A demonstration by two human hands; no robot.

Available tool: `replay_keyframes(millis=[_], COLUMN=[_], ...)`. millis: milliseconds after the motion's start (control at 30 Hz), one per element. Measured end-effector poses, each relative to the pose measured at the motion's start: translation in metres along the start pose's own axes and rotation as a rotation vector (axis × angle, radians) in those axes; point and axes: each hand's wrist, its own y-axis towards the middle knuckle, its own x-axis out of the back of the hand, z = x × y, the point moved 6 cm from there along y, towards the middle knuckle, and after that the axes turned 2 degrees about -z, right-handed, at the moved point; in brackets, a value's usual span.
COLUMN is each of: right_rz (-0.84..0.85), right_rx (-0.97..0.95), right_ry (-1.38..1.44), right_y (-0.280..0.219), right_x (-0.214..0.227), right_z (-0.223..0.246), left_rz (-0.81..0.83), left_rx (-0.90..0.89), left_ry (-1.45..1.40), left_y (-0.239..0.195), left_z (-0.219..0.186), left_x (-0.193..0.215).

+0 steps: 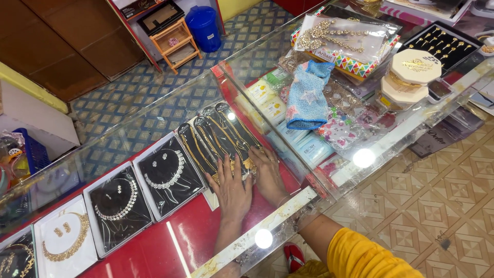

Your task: The person wipes the glass display counter and several packaged jewelry boxes with a blue cloth. They handle multiple necklace and earring sets, wiping the packaging and then arranging them in a row on the counter.

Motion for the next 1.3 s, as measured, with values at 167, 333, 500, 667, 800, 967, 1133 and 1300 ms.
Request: replay_keyframes(millis=[167,333,500,667,800,967,1133,1300], right_rz=[-0.055,-0.103,-0.021,-0.109,-0.209,-0.27,-0.233,-0.188], right_rx=[-0.134,-0.303,-0.448,-0.423,-0.273,-0.226,-0.174,-0.145], right_ry=[0.118,0.221,0.036,0.032,0.112,0.15,-0.098,-0.223], right_y=[-0.001,0.015,0.015,0.022,0.022,0.021,0.011,0.011], right_x=[-0.007,-0.028,-0.032,-0.018,-0.006,0.009,0.013,0.009], right_z=[-0.01,-0.04,-0.038,-0.015,-0.006,0.002,0.014,0.02], left_rz=[-0.043,-0.018,0.018,-0.015,0.014,0.013,-0.015,-0.046], left_rx=[-0.025,-0.015,-0.007,-0.03,-0.007,-0.012,0.0,0.019], left_ry=[-0.026,-0.052,-0.038,-0.065,-0.099,-0.112,-0.105,-0.007], left_y=[-0.003,-0.006,-0.004,-0.003,-0.005,-0.002,-0.003,0.0], left_z=[0.006,0.009,0.007,0.006,0.006,-0.001,-0.002,-0.001], left_x=[-0.008,-0.009,-0.008,-0.003,-0.004,-0.004,-0.007,-0.002])
